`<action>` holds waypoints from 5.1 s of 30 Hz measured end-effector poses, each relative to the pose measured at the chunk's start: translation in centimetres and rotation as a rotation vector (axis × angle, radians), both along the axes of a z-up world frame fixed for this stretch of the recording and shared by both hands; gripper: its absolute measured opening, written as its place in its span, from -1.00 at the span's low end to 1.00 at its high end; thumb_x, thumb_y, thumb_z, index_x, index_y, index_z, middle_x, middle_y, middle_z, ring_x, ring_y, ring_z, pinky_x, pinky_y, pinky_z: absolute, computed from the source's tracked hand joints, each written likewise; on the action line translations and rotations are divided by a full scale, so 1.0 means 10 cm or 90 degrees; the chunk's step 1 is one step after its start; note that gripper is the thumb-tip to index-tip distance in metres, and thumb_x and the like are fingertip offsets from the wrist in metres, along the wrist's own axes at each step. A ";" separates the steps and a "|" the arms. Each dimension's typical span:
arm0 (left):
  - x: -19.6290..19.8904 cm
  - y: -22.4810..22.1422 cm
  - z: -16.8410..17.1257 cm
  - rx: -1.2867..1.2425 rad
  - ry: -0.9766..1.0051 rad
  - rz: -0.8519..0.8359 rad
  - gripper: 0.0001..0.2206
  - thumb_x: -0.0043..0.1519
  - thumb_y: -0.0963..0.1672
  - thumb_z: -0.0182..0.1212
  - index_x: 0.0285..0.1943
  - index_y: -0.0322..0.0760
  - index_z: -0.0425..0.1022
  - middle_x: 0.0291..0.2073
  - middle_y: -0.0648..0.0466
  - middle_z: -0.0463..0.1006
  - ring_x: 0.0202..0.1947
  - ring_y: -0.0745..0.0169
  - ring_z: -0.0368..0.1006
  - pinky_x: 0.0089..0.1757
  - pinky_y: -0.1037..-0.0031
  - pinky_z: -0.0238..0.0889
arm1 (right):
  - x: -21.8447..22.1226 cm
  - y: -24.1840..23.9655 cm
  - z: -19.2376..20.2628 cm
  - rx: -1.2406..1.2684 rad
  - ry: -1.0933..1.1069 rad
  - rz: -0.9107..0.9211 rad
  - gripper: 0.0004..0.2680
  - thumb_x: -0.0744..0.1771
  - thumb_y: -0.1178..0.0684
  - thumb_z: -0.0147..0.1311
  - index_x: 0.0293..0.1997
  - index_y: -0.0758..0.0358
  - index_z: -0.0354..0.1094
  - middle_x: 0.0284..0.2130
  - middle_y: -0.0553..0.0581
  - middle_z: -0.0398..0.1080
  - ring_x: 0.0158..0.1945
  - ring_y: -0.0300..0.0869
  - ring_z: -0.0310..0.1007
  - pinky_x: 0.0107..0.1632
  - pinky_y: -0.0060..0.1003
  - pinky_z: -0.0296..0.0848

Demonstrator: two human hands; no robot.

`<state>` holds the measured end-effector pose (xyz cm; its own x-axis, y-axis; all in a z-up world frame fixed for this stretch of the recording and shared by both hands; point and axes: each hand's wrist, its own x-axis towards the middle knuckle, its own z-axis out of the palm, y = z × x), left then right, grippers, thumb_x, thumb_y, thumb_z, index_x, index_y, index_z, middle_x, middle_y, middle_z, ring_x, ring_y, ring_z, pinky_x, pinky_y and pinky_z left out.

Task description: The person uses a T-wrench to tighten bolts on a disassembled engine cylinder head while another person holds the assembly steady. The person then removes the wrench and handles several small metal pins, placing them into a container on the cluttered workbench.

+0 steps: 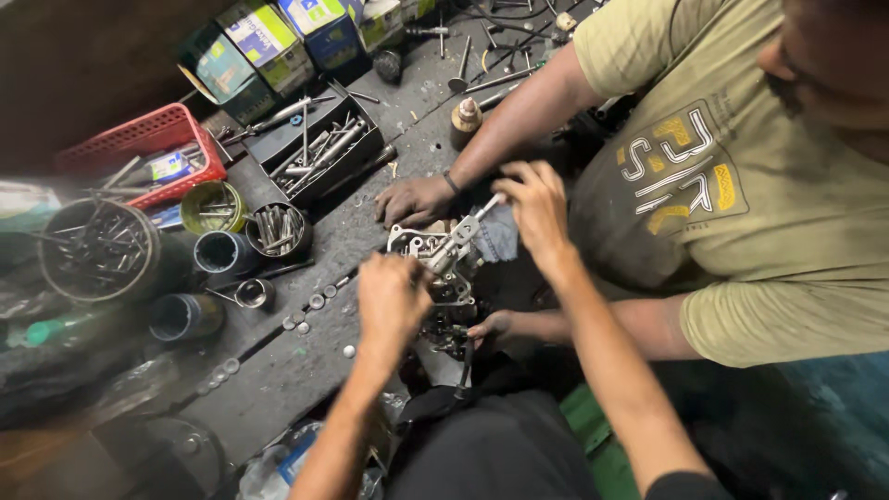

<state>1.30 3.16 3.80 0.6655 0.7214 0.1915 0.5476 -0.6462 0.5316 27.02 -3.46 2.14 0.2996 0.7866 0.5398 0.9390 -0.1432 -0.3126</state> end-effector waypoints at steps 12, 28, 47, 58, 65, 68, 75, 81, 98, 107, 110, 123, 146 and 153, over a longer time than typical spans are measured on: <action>0.00 0.29 0.00 0.216 -0.037 0.036 -0.74 -0.09 -0.20 0.32 -0.22 -0.06 0.66 -0.25 -0.03 0.52 -0.06 -0.23 0.38 -0.04 0.08 0.22 | -0.20 -0.32 -0.07 -0.094 0.004 -0.018 -0.91 0.26 0.23 0.06 -0.28 0.27 0.49 -0.30 0.17 0.43 -0.15 0.08 0.40 -0.07 -0.04 0.36; 0.75 1.35 -0.15 0.267 -0.123 -0.149 -0.74 0.05 -0.14 0.43 -0.08 -0.01 0.61 -0.24 0.23 0.53 -0.06 0.16 0.36 0.02 0.26 0.16 | 0.53 -0.39 -0.59 -0.720 0.944 0.227 -0.83 0.29 0.17 0.17 -0.10 0.42 0.56 -0.29 0.21 0.64 -0.28 -0.23 0.65 -0.27 -0.35 0.62; 0.55 0.61 0.01 0.081 0.033 -0.200 -0.75 0.06 0.02 0.44 -0.17 -0.06 0.65 -0.12 0.07 0.58 0.08 -0.04 0.40 0.01 0.13 0.25 | -0.62 -0.33 0.18 0.081 0.179 -0.061 -0.82 0.30 0.07 0.32 -0.28 0.32 0.35 -0.29 0.24 0.40 -0.21 0.07 0.38 -0.09 -0.09 0.39; 0.02 -0.29 -0.30 0.105 -0.146 0.064 -0.48 -0.12 -0.24 0.28 0.09 -0.03 0.66 -0.19 0.09 0.53 0.02 0.02 0.41 0.08 0.17 0.23 | 0.57 0.04 0.02 -0.097 -0.195 0.319 -0.81 0.25 0.03 0.32 -0.35 0.25 0.34 -0.44 0.13 0.31 -0.32 -0.01 0.38 -0.23 -0.13 0.36; 0.36 0.63 -0.28 0.156 -0.170 -0.001 -0.71 -0.10 -0.17 0.40 -0.17 -0.01 0.70 -0.26 0.11 0.53 -0.02 -0.01 0.37 0.10 0.11 0.15 | -0.47 -0.54 -0.04 -0.094 -0.099 -0.089 -0.74 0.34 -0.08 0.22 -0.48 0.20 0.27 -0.55 0.18 0.34 -0.45 0.05 0.39 -0.35 -0.05 0.39; 0.82 1.31 -0.18 0.125 -0.185 -0.327 -0.74 -0.07 -0.15 0.44 -0.18 0.04 0.71 -0.32 0.16 0.55 -0.04 0.05 0.37 0.03 0.24 0.18 | -1.09 -0.65 -0.28 -0.190 0.002 -0.333 -0.76 0.40 -0.09 0.09 -0.39 0.23 0.36 -0.50 0.22 0.44 -0.45 0.07 0.46 -0.40 -0.06 0.43; 0.65 1.25 -0.23 0.159 -0.031 -0.302 -0.80 -0.04 -0.13 0.49 -0.23 -0.09 0.67 -0.24 0.08 0.54 -0.06 0.02 0.37 -0.06 0.20 0.17 | -0.73 -0.79 -0.28 -0.162 0.025 -0.182 -0.92 0.33 0.12 0.10 -0.16 0.17 0.49 -0.34 0.14 0.47 -0.21 0.06 0.45 -0.15 -0.02 0.42; 0.11 -0.09 -0.14 0.070 -0.012 0.006 -0.76 -0.11 -0.21 0.29 -0.25 -0.28 0.63 -0.34 -0.10 0.54 -0.18 -0.10 0.41 -0.13 0.15 0.29 | 0.08 -0.05 -0.04 -0.077 -0.025 0.076 -0.74 0.20 0.28 0.12 -0.08 0.14 0.53 -0.07 0.07 0.48 0.06 0.04 0.40 0.04 -0.07 0.37; 0.29 0.76 -0.22 0.165 -0.172 -0.045 -0.78 0.04 -0.21 0.35 -0.13 -0.16 0.70 -0.20 -0.01 0.53 -0.14 -0.10 0.37 -0.14 0.20 0.23 | -0.58 -0.76 0.01 -0.253 -0.030 -0.133 -0.89 0.38 0.04 0.09 -0.21 0.20 0.51 -0.34 0.18 0.47 -0.22 0.07 0.47 -0.18 -0.04 0.40; 0.65 1.20 -0.26 0.137 -0.141 -0.130 -0.75 -0.04 -0.14 0.46 -0.17 -0.03 0.64 -0.27 0.18 0.51 -0.11 0.07 0.37 -0.13 0.27 0.14 | -0.17 -0.87 -0.07 -0.533 0.845 -0.035 -0.73 0.37 -0.12 0.08 -0.23 0.33 0.55 -0.51 0.11 0.60 -0.55 -0.30 0.46 -0.54 -0.34 0.33; 0.75 1.25 -0.21 0.175 -0.136 -0.137 -0.67 -0.09 -0.15 0.45 -0.12 -0.02 0.58 -0.15 0.15 0.49 -0.01 0.03 0.34 -0.07 0.25 0.14 | 0.09 -0.82 -0.20 -0.602 0.875 0.127 -0.71 0.38 -0.11 0.08 -0.27 0.38 0.57 -0.57 0.15 0.56 -0.61 -0.29 0.41 -0.58 -0.41 0.29; 2.00 1.11 -0.09 0.287 -0.086 -0.468 -0.46 -0.04 -0.14 0.42 0.20 -0.04 0.45 0.07 0.11 0.43 0.17 -0.03 0.28 0.13 0.08 0.15 | -1.42 -0.30 -0.45 -0.303 0.830 -0.060 -0.71 0.40 -0.03 0.07 -0.37 0.46 0.50 -0.56 0.20 0.56 -0.58 -0.15 0.55 -0.51 -0.31 0.48; 0.09 -0.61 -0.49 0.018 -0.051 0.255 0.05 -0.17 0.18 0.58 0.41 -0.45 0.17 0.33 -0.28 0.31 0.38 -0.40 0.11 0.24 -0.02 0.00 | -0.07 0.03 -1.38 -0.311 1.226 0.026 -0.85 0.41 -0.04 -0.10 -0.14 0.06 0.42 -0.40 -0.11 0.46 -0.39 -0.35 0.37 -0.40 -0.39 0.34; 0.14 -0.52 -0.46 -0.110 -0.071 0.292 -0.01 -0.17 0.10 0.61 0.41 -0.40 0.18 0.20 -0.32 0.38 0.28 -0.32 0.22 0.21 0.08 0.15 | 0.04 0.01 -1.47 -0.385 1.210 0.126 -0.90 0.39 0.11 -0.07 -0.13 0.11 0.41 -0.41 -0.09 0.42 -0.41 -0.36 0.36 -0.43 -0.44 0.30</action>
<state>2.67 -2.08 -0.81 0.2549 0.9623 0.0954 0.6881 -0.2498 0.6813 27.44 -3.39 -12.56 -0.0355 0.7986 -0.6008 -0.4573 -0.5475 -0.7008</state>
